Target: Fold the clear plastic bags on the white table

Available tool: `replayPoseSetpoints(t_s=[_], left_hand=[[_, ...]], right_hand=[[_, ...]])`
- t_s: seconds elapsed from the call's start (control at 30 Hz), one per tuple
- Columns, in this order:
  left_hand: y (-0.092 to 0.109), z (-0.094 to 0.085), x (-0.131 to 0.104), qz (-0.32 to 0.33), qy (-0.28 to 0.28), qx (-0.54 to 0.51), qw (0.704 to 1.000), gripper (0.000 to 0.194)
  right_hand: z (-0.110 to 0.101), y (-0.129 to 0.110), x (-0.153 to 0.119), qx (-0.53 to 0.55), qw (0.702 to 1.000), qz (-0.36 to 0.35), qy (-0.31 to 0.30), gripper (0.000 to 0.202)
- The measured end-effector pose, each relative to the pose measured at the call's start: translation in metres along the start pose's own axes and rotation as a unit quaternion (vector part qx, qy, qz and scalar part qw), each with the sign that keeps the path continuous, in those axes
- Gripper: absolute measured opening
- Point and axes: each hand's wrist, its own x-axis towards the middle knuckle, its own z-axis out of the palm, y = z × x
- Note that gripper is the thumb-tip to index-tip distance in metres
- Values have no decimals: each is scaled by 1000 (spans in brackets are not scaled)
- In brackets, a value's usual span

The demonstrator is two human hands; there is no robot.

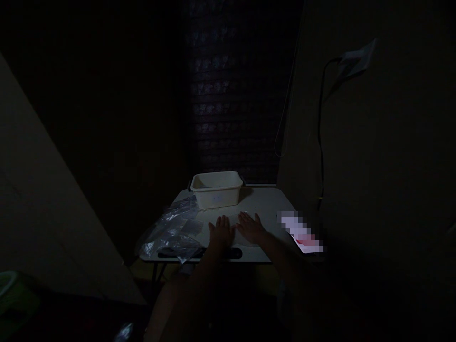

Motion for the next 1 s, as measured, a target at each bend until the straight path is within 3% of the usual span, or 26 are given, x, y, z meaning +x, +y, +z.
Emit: replayPoseSetpoints(t_s=[0.23,0.4,0.67,1.0], left_hand=[[1,0,0,-1,15,0,1000,49],[-2,1,0,-1,32,-14,999,46],[-13,4,-6,54,48,9,997,43],[-10,5,-6,41,56,8,998,44]], right_hand=[[-7,15,-7,-13,999,36,11,54],[-7,-2,-8,-9,999,-13,42,53],[0,-25,-2,24,999,-45,10,55],[4,-5,-4,8,1000,-23,18,53]])
